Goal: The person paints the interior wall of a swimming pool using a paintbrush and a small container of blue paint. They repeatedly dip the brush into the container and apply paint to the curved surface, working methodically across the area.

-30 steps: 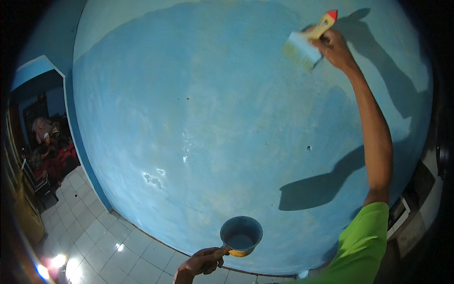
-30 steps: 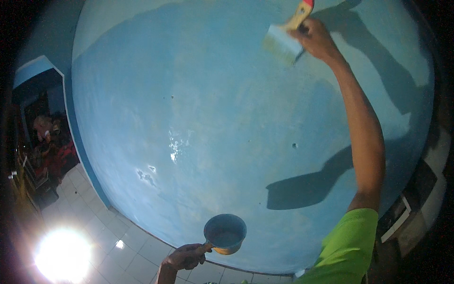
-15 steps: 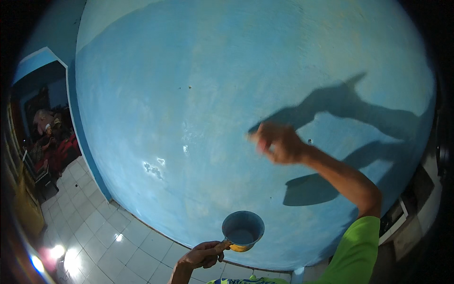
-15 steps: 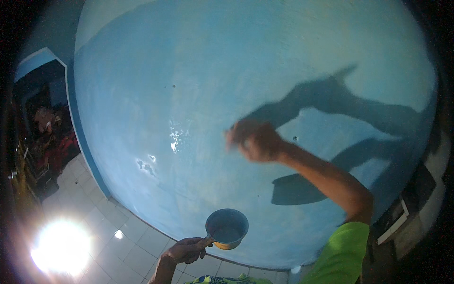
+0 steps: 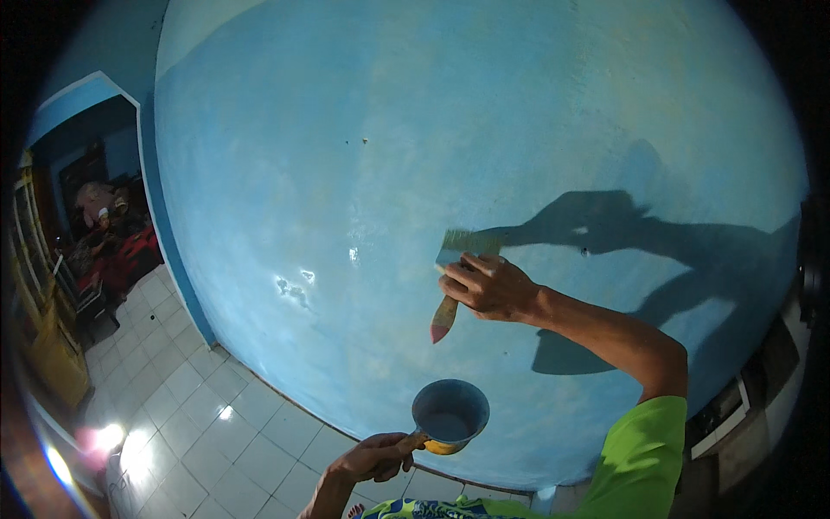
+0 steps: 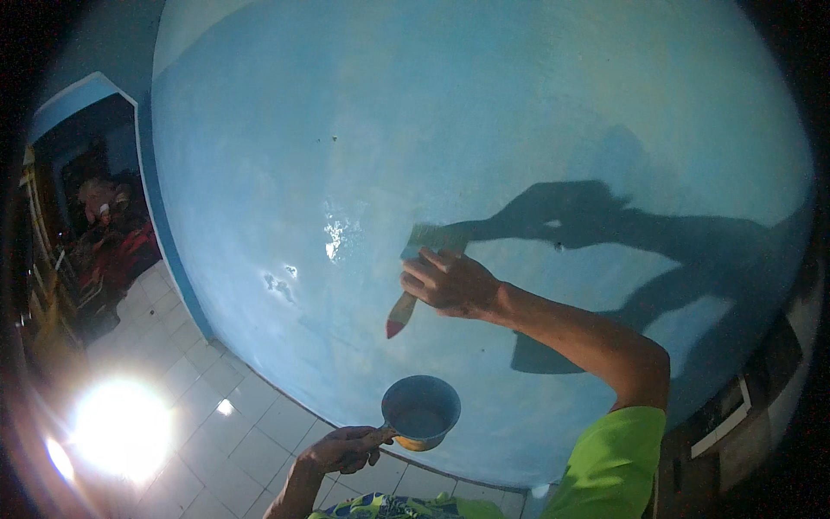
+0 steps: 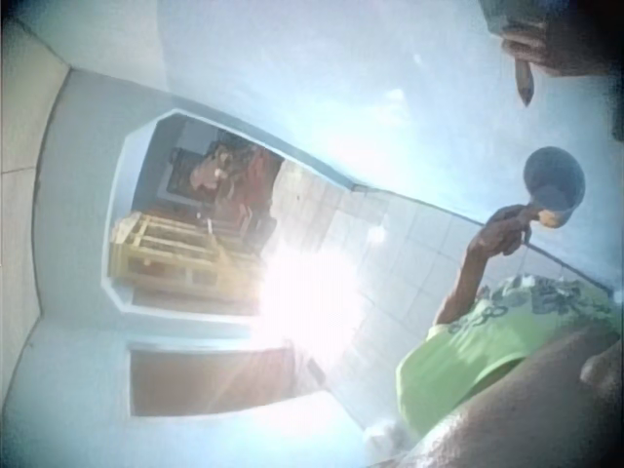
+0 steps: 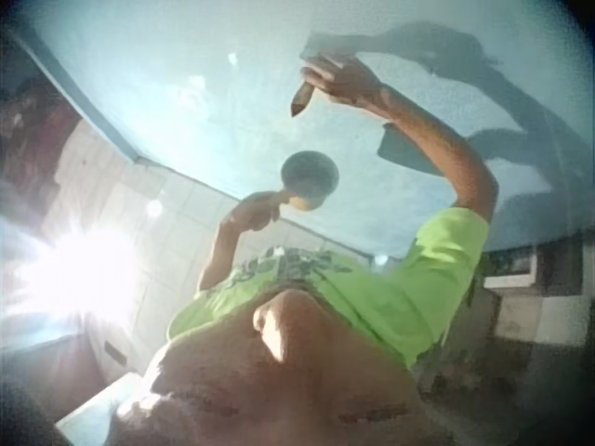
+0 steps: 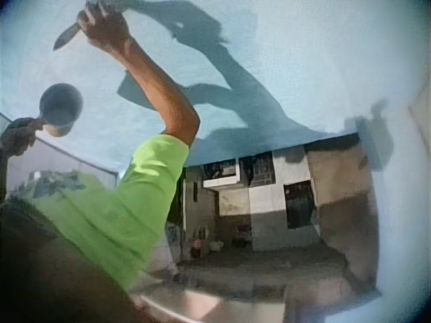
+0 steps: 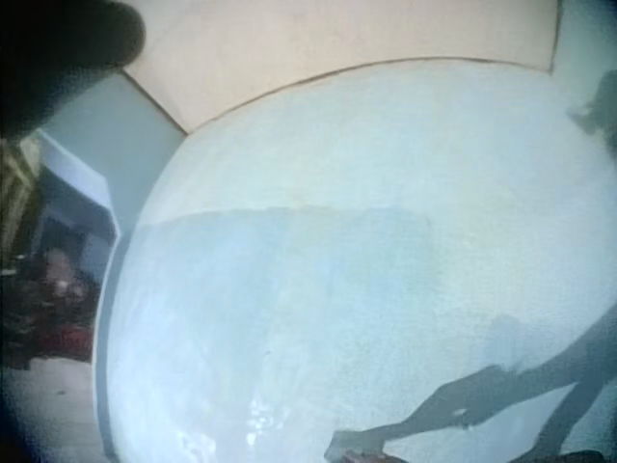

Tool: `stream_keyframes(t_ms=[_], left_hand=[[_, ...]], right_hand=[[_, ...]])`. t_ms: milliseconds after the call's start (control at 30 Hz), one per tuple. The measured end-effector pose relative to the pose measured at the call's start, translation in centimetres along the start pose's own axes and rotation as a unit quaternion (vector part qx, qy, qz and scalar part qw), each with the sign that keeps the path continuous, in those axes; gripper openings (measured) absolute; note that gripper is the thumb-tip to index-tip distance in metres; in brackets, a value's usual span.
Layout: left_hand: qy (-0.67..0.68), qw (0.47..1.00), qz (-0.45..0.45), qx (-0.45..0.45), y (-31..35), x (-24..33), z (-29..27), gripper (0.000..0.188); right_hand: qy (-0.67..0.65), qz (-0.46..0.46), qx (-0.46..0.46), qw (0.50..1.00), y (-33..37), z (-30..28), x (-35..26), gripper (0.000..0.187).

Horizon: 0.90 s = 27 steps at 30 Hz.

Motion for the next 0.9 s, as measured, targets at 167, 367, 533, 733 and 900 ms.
stream_keyframes(t_ms=[167, 367, 533, 733, 900], left_hand=[[-0.011, 1.0, 0.003, 0.017, -0.2, -0.5, -0.2, 0.047], [0.012, 1.0, 0.012, 0.005, -0.4, -0.1, 0.4, 0.038], [0.004, 1.0, 0.017, 0.006, -1.4, 0.0, 1.2, 0.04], [0.003, 1.0, 0.016, 0.014, -2.4, -0.8, 1.3, 0.041], [0.038, 0.999, 0.005, -0.025, -4.5, -0.5, 2.5, 0.038]], right_hand=[[-0.169, 0.221, 0.136, 0.951, 1.5, -1.8, 15.4, 0.037], [0.161, 0.254, 0.29, 0.908, 3.4, -16.2, 28.1, 0.036], [0.39, 0.09, 0.091, 0.912, 3.2, -13.2, 22.8, 0.04], [-0.065, 0.123, 0.103, 0.985, 2.6, -10.5, 15.8, 0.027], [-0.027, 0.324, 0.195, 0.925, 6.3, -20.1, 35.4, 0.031]])
Point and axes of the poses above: each hand's wrist, its own y-axis away from the middle knuckle, its own z-axis out of the palm, x = y × z, the point moved 1 cm from there along -y, towards the middle knuckle
